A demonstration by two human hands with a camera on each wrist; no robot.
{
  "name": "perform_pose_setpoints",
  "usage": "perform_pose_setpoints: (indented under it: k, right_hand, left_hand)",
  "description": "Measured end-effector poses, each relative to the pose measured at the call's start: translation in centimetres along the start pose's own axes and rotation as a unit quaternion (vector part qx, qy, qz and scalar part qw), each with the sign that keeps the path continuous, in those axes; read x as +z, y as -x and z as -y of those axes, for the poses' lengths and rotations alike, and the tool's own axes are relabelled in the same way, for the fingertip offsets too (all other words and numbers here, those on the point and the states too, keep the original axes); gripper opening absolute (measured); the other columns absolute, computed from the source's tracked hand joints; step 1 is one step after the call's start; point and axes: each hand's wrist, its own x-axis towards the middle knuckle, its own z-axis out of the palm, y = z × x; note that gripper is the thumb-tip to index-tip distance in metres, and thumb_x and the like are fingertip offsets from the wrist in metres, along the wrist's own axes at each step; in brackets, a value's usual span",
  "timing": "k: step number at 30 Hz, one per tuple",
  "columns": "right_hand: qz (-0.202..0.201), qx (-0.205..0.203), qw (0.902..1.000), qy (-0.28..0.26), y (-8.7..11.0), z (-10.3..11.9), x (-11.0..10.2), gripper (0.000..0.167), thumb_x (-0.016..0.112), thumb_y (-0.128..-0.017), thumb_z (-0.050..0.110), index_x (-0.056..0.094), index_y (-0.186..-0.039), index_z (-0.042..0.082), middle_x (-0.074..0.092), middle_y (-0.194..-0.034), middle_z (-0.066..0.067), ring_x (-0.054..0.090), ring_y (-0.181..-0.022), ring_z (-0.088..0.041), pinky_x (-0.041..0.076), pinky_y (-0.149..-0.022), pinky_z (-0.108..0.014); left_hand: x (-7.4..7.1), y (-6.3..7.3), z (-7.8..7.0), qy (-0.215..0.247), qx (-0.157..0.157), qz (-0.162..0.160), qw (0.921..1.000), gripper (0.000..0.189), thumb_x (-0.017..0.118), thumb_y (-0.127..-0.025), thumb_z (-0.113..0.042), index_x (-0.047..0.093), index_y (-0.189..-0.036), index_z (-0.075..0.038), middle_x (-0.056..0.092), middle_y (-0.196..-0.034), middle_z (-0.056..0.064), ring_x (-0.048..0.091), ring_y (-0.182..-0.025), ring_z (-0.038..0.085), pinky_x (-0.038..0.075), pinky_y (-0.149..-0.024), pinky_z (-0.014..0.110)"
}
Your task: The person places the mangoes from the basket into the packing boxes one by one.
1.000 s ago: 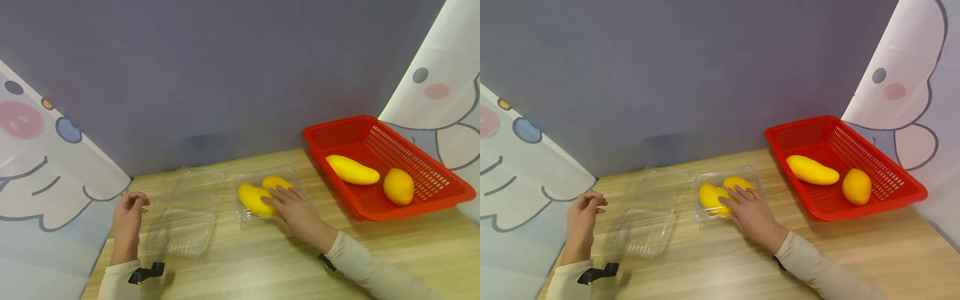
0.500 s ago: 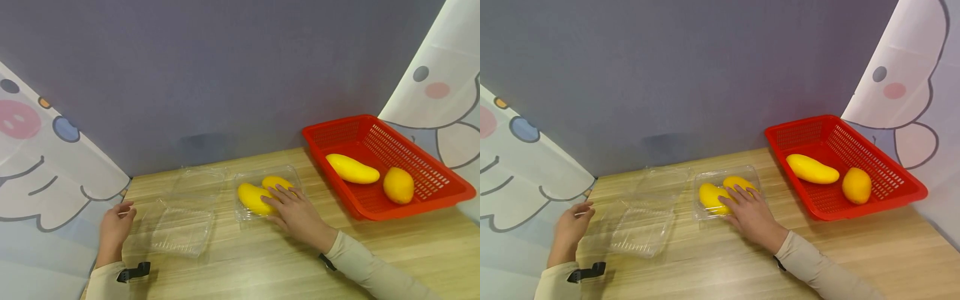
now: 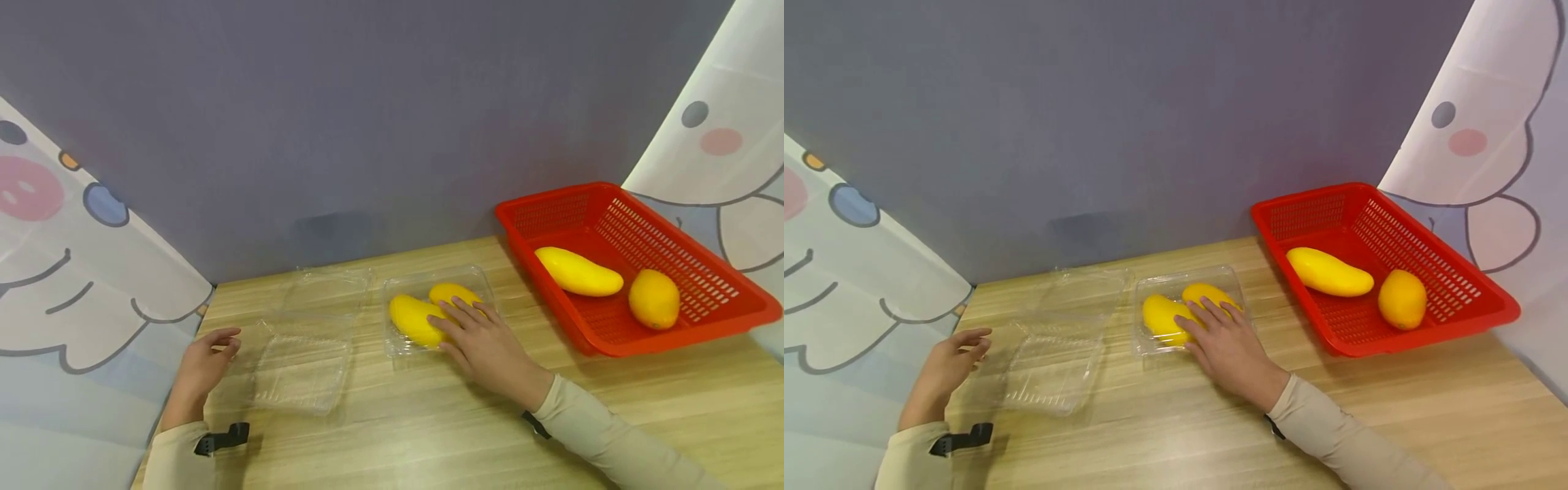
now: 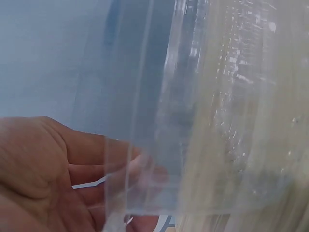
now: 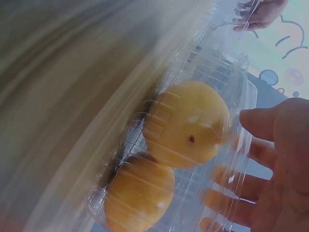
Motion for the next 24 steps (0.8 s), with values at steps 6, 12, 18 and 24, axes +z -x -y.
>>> perform_pose_setpoints:
  k: [6,12,18,24]
  right_hand:
    - [0.002,-0.002,1.0,0.002,0.0,-0.1,-0.1,0.045,0.065,-0.095,0.035,0.059,-0.137,0.022,0.059,-0.143,-0.008,0.055,-0.132,-0.033,0.044,-0.108,-0.055]
    - [0.006,-0.005,0.9999,0.012,-0.2,-0.1,-0.4,0.046,0.07,-0.091,0.031,0.06,-0.135,0.021,0.061,-0.14,-0.01,0.057,-0.13,-0.034,0.045,-0.107,-0.055]
    - [0.004,-0.002,0.9995,0.033,-0.6,-0.3,-0.5,0.048,0.075,-0.086,0.029,0.061,-0.132,0.02,0.062,-0.14,-0.009,0.059,-0.127,-0.033,0.045,-0.107,-0.053]
    - [0.003,0.002,0.9995,0.032,-0.8,-0.8,-0.5,0.048,0.077,-0.085,0.025,0.062,-0.13,0.02,0.062,-0.139,-0.009,0.06,-0.127,-0.033,0.045,-0.108,-0.054]
  left_hand:
    - [-0.2,0.1,0.0,0.019,0.005,0.018,0.9996,0.044,0.05,-0.104,-0.015,0.047,-0.143,0.005,0.058,-0.124,0.024,0.066,-0.083,0.009,0.05,-0.068,0.026]
    - [0.0,0.1,0.1,0.046,0.003,0.04,0.9981,0.045,0.052,-0.102,-0.011,0.047,-0.145,0.002,0.061,-0.118,0.016,0.066,-0.085,0.01,0.054,-0.073,0.031]
    - [0.6,0.0,0.1,0.094,0.002,0.061,0.9937,0.046,0.055,-0.101,-0.011,0.047,-0.145,0.0,0.062,-0.114,0.009,0.068,-0.087,0.012,0.058,-0.076,0.031]
    - [1.7,-0.3,1.1,0.226,-0.015,0.098,0.969,0.051,0.057,-0.1,-0.014,0.043,-0.148,-0.001,0.061,-0.108,-0.004,0.063,-0.085,0.012,0.055,-0.075,0.028]
